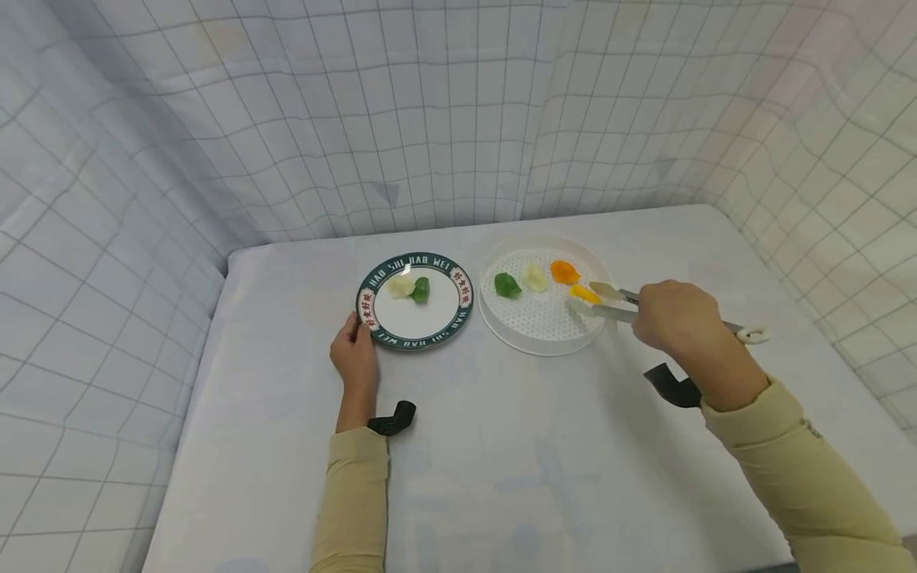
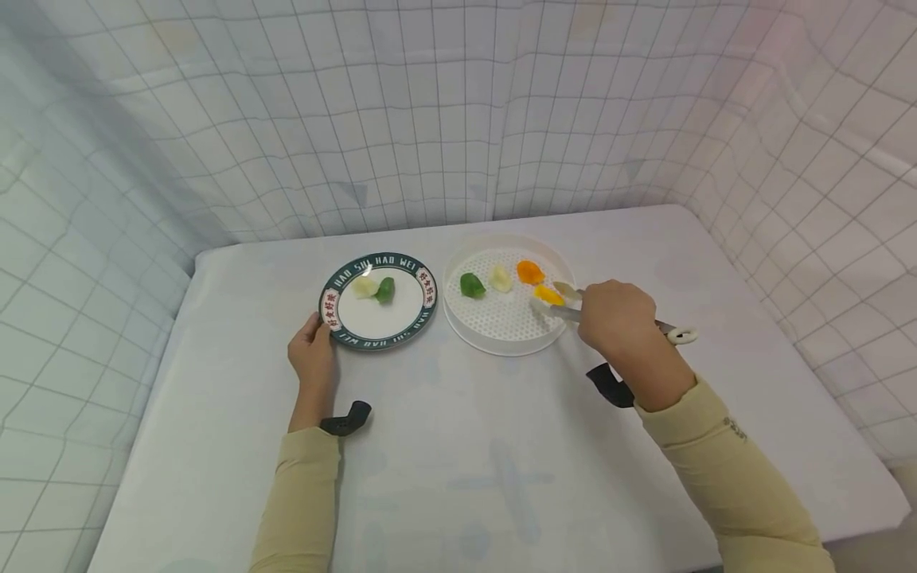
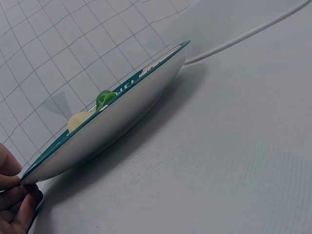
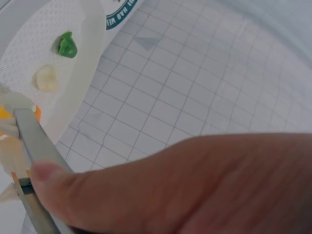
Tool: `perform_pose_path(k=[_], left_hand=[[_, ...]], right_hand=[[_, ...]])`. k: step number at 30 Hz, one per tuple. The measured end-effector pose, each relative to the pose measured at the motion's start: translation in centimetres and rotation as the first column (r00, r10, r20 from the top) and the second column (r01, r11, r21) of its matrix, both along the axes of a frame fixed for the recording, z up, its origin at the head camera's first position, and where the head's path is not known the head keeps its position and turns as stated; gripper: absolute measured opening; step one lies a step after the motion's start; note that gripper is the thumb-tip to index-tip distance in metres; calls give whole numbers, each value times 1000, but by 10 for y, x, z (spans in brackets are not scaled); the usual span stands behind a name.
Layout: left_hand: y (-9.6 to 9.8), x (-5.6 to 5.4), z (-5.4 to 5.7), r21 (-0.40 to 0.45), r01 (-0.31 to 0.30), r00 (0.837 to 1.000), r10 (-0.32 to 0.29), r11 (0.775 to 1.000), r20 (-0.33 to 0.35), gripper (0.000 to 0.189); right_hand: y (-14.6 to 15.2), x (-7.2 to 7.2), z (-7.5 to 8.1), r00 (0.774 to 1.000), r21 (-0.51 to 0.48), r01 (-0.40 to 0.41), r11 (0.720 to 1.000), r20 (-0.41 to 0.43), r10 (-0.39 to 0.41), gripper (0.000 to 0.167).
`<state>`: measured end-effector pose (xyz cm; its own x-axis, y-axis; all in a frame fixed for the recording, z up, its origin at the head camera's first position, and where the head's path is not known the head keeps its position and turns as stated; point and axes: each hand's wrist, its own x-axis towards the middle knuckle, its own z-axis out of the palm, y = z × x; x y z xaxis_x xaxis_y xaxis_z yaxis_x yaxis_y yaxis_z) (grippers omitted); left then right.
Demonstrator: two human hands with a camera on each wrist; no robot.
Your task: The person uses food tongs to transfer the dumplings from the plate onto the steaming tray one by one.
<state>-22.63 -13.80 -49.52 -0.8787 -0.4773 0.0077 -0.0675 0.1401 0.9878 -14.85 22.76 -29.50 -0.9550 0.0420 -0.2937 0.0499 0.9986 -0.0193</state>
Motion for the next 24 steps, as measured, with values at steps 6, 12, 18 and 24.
perform_pose_path(k=[6,12,18,24], left_hand=[[-1,1,-1,-2,-2,1000,2,1000,10,42],[0,2,1,2,-1,1000,1,1000,5,42],[0,3,1,-9,-1,1000,0,1000,-14,41],[1,2,0,-5,-4,1000,4,1000,-31,41]], right_hand=[[9,1,-1,998,-22,1,1000,-57,-3,20],[22,2,-6,985,-120,26,992,-166,-46,32],[18,7,-37,952,-362,-9,932,-289,-103,38],[-9,7,-69,936,-436,-104,894,-347,-60,43]])
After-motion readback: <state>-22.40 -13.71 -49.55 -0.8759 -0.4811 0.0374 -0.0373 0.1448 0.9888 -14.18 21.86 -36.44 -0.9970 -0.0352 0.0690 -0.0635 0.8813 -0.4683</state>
